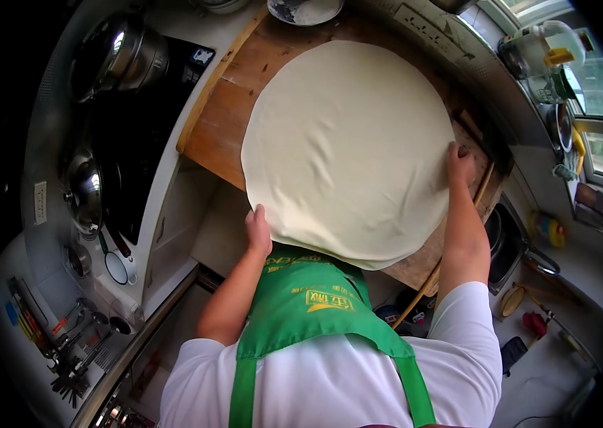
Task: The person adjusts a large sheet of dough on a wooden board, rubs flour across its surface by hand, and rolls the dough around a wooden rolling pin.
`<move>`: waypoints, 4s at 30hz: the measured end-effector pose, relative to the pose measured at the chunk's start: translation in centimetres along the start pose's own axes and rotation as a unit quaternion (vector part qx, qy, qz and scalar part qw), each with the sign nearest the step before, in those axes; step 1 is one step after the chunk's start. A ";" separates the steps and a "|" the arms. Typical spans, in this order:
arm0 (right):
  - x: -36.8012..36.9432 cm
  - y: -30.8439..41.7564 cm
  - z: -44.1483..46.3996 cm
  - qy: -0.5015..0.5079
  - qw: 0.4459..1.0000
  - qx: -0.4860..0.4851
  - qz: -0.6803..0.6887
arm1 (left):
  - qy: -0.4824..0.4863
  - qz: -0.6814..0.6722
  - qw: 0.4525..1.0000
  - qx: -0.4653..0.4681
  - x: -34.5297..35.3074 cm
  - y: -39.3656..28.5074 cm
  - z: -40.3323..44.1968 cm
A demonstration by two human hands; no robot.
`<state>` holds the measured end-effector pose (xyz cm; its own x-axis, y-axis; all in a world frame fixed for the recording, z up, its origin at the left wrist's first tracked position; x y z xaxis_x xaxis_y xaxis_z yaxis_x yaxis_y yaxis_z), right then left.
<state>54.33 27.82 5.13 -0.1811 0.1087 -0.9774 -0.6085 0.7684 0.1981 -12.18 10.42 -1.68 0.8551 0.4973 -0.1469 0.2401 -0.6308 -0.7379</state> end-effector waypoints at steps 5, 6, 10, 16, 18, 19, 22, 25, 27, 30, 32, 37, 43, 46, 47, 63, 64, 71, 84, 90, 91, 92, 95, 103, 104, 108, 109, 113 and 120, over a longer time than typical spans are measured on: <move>-0.7 1.8 -1.0 -0.060 0.997 -0.046 -0.031 | 0.006 -0.027 0.999 0.038 -0.5 -2.6 2.2; -1.4 2.4 -1.5 -0.061 0.997 -0.038 -0.033 | 0.014 -0.031 0.999 0.038 -0.8 -3.3 3.1; -1.1 5.6 -2.6 0.047 0.997 -0.039 -0.051 | 0.049 -0.017 0.998 0.039 -0.6 -8.2 6.1; 0.4 11.3 -2.5 0.074 0.994 -0.082 -0.009 | 0.080 0.004 0.996 0.029 -0.9 -13.0 12.5; 0.6 14.9 -2.8 0.057 0.987 -0.146 -0.023 | 0.081 0.011 0.995 0.051 -0.6 -14.6 13.8; 2.2 15.0 -1.8 0.057 0.988 -0.144 -0.022 | 0.087 0.052 0.993 0.065 -0.4 -15.6 14.3; 2.9 15.9 -1.4 -0.008 0.974 -0.219 0.062 | 0.112 0.123 0.982 0.086 0.3 -18.1 15.9; 3.4 12.0 -0.4 0.077 0.970 -0.140 0.182 | 0.147 0.191 0.964 0.110 2.0 -20.8 17.9; 3.7 8.2 -1.0 0.067 0.973 -0.134 0.173 | 0.171 0.232 0.950 0.122 3.5 -22.9 20.0; 3.4 2.3 -4.0 0.073 0.973 -0.093 0.199 | 0.214 0.338 0.904 0.154 7.8 -26.9 22.1; 3.3 -1.6 -7.2 0.083 0.968 -0.051 0.232 | 0.237 0.358 0.886 0.175 11.4 -29.0 24.0; 2.5 -10.5 -17.8 -0.002 0.934 0.099 0.342 | 0.274 0.436 0.809 0.284 23.7 -31.9 26.9; 0.9 -12.6 -25.3 -0.057 0.953 0.187 0.233 | 0.187 0.472 0.738 0.445 31.7 -34.6 23.9; -0.1 -12.0 -22.3 -0.041 0.953 0.223 0.202 | 0.150 0.488 0.757 0.409 27.8 -34.0 21.7; 0.1 -11.9 -20.6 -0.021 0.954 0.231 0.189 | 0.133 0.494 0.755 0.410 25.9 -33.5 21.0; -1.2 -5.6 -4.4 -0.103 0.985 0.076 0.114 | 0.088 0.521 0.665 0.528 27.3 -34.0 23.0; -1.3 -5.2 -4.1 -0.103 0.985 0.079 0.114 | 0.067 0.525 0.664 0.529 27.1 -34.6 23.5; -3.0 -2.8 -4.2 -0.180 0.977 0.058 0.101 | 0.027 0.540 0.669 0.510 23.9 -35.7 21.8; 4.2 20.3 -7.0 -0.099 0.970 -0.220 -0.022 | 0.187 0.575 0.505 0.616 32.0 -25.4 11.9; 6.6 32.4 -15.0 -0.013 0.942 -0.332 0.045 | 0.130 0.604 0.521 0.588 25.9 -27.0 16.9; 8.1 35.3 -19.2 0.020 0.919 -0.389 0.059 | 0.106 0.602 0.532 0.585 23.9 -27.4 18.3; 9.4 37.7 -23.0 0.064 0.894 -0.436 0.077 | 0.083 0.600 0.543 0.581 22.3 -27.6 19.1; 11.0 39.0 -28.3 0.068 0.861 -0.494 0.101 | 0.019 0.593 0.592 0.546 18.5 -28.1 20.0; 5.6 17.4 -21.4 -0.028 0.977 -0.213 0.005 | 0.068 0.476 0.658 0.579 11.7 -23.9 13.9; 5.7 16.2 -23.2 -0.012 0.973 -0.231 0.021 | 0.068 0.475 0.663 0.575 10.7 -23.8 13.5; 7.1 16.6 -30.1 0.038 0.957 -0.287 0.030 | 0.019 0.408 0.766 0.497 6.8 -23.8 12.8; 6.9 17.7 -31.3 0.033 0.952 -0.300 0.052 | 0.027 0.410 0.822 0.394 6.6 -23.2 13.0; 6.7 20.1 -33.2 0.041 0.947 -0.312 0.070 | 0.021 0.511 0.802 0.310 7.4 -22.4 14.3; 7.5 20.7 -34.1 0.069 0.923 -0.368 0.087 | -0.024 0.328 0.897 0.294 4.0 -22.7 15.6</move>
<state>13.97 23.04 4.42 -0.3909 0.0688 -0.9178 -0.9121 0.1047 0.3963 -21.42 36.01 4.18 0.6997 0.1684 -0.6943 -0.6036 -0.3806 -0.7006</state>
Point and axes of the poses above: each hand's wrist, its own z-axis towards the middle knuckle, its own x-axis out of the palm, y = z × x, the point moved 10 cm from there along z, towards the middle knuckle, and after that the axes turned 2 degrees about -y, right-handed, at the moved point
